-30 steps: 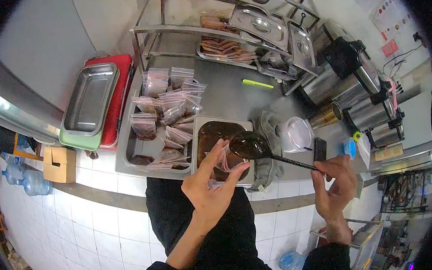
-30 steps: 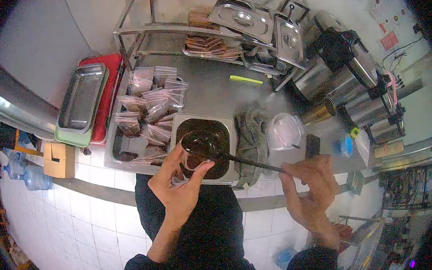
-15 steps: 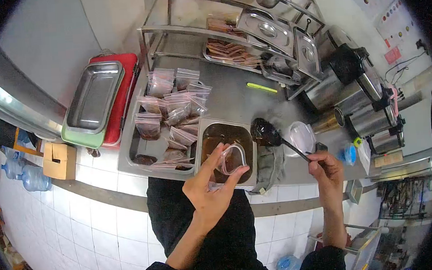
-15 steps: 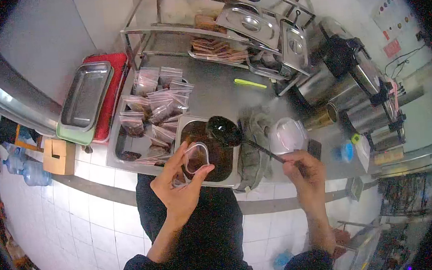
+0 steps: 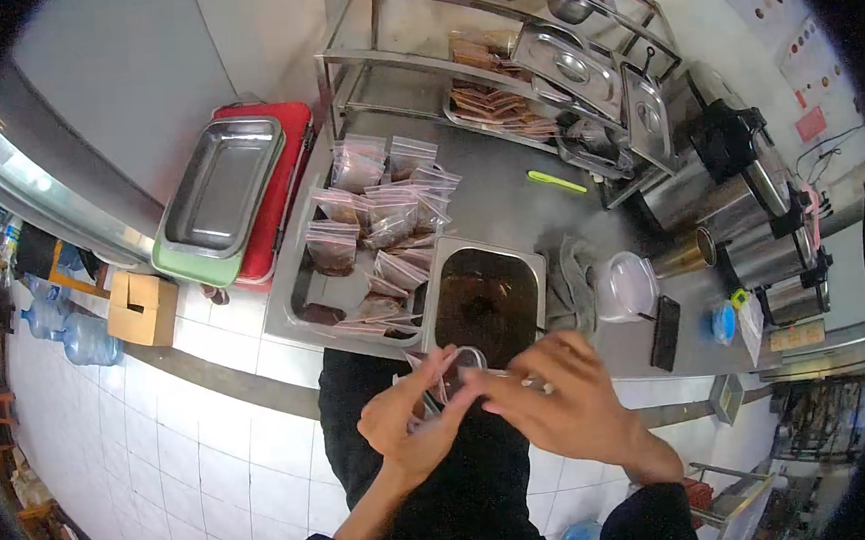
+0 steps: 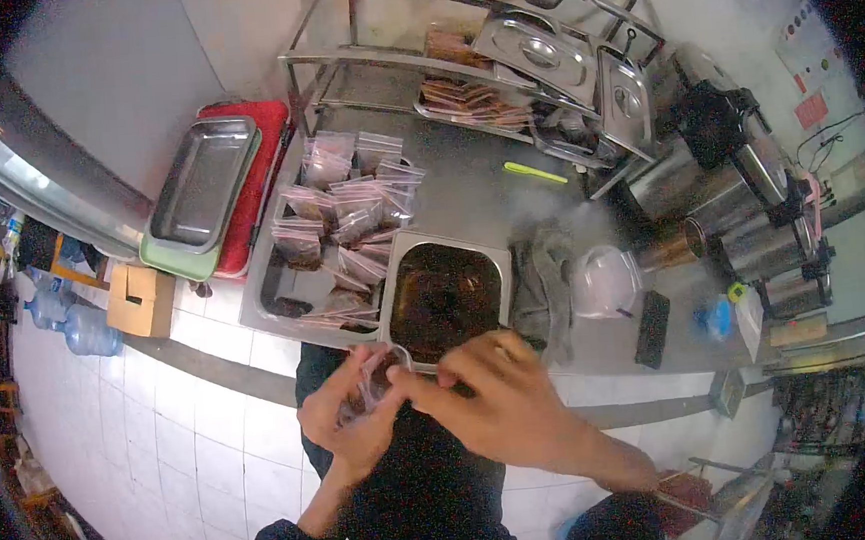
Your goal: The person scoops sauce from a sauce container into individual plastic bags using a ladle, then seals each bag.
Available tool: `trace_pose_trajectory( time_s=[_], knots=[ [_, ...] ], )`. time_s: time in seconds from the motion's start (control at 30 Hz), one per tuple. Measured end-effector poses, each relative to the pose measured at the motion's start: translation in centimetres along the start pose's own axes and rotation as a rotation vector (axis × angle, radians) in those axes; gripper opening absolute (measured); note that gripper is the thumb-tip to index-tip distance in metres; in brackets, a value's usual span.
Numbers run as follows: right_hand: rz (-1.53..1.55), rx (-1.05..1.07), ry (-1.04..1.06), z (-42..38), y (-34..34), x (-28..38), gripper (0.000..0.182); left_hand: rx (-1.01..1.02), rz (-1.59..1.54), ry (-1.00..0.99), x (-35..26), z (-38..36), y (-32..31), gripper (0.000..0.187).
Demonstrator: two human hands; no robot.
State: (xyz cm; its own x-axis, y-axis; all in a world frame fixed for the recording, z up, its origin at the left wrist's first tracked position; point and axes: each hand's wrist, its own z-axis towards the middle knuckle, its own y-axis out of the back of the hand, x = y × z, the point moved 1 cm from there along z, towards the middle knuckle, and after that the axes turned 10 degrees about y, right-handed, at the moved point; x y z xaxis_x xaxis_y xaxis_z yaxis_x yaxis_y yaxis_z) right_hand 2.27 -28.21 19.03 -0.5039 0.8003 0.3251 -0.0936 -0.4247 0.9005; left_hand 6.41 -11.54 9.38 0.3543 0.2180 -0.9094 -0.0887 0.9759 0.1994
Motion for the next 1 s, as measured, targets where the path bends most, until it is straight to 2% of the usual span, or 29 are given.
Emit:
trace_pose_trajectory(
  time_s=[0.03,0.07,0.17,0.23,0.3,0.4,0.43,0.47,0.53,0.7,0.77,0.87,1.0],
  knots=[
    [-0.004,0.158,0.074,0.8,-0.1,0.3,0.033,-0.025,-0.003,-0.056,-0.2,-0.1,0.3,0.049],
    [0.003,0.157,0.082,1.3,-0.1,0.1,0.033,-0.051,-0.003,-0.109,-0.3,-0.3,0.8,0.047],
    [0.173,0.284,0.166,2.4,-1.0,0.1,0.031,-0.017,0.001,-0.052,-0.6,-0.6,3.1,0.044],
    [0.309,0.057,0.244,2.4,-2.2,0.6,0.03,0.005,0.01,-0.035,-0.5,-1.0,4.6,0.043],
    [0.366,0.041,0.233,2.2,-2.5,0.9,0.031,0.097,-0.089,0.115,0.5,-2.0,6.0,0.041],
    [0.463,-0.026,0.205,2.3,-3.1,1.2,0.033,0.045,-0.02,0.093,0.1,-2.1,7.7,0.034],
    [0.535,-0.074,0.145,2.2,-3.4,1.3,0.032,0.053,-0.06,0.082,0.1,-1.8,7.9,0.024],
    [0.605,-0.123,0.086,2.2,-3.7,1.3,0.031,0.055,-0.062,0.083,0.0,-1.6,8.3,0.024],
    [0.609,-0.144,0.087,2.5,-3.9,1.6,0.033,0.196,-0.046,0.167,-0.3,-1.5,9.0,0.015],
    [0.638,-0.173,0.003,4.3,-3.8,2.6,0.031,0.178,-0.087,0.164,-0.7,-0.4,9.6,0.012],
    [0.648,-0.221,0.101,5.2,-3.9,2.8,0.031,0.209,-0.046,0.213,-1.5,0.3,9.9,0.009],
    [0.644,-0.175,0.066,5.1,-4.8,2.3,0.031,0.268,0.025,0.257,-2.0,1.3,10.4,0.008],
    [0.63,-0.193,0.104,6.5,-5.3,2.6,0.028,0.24,-0.042,0.231,-1.8,2.2,10.4,0.008]
  ],
)
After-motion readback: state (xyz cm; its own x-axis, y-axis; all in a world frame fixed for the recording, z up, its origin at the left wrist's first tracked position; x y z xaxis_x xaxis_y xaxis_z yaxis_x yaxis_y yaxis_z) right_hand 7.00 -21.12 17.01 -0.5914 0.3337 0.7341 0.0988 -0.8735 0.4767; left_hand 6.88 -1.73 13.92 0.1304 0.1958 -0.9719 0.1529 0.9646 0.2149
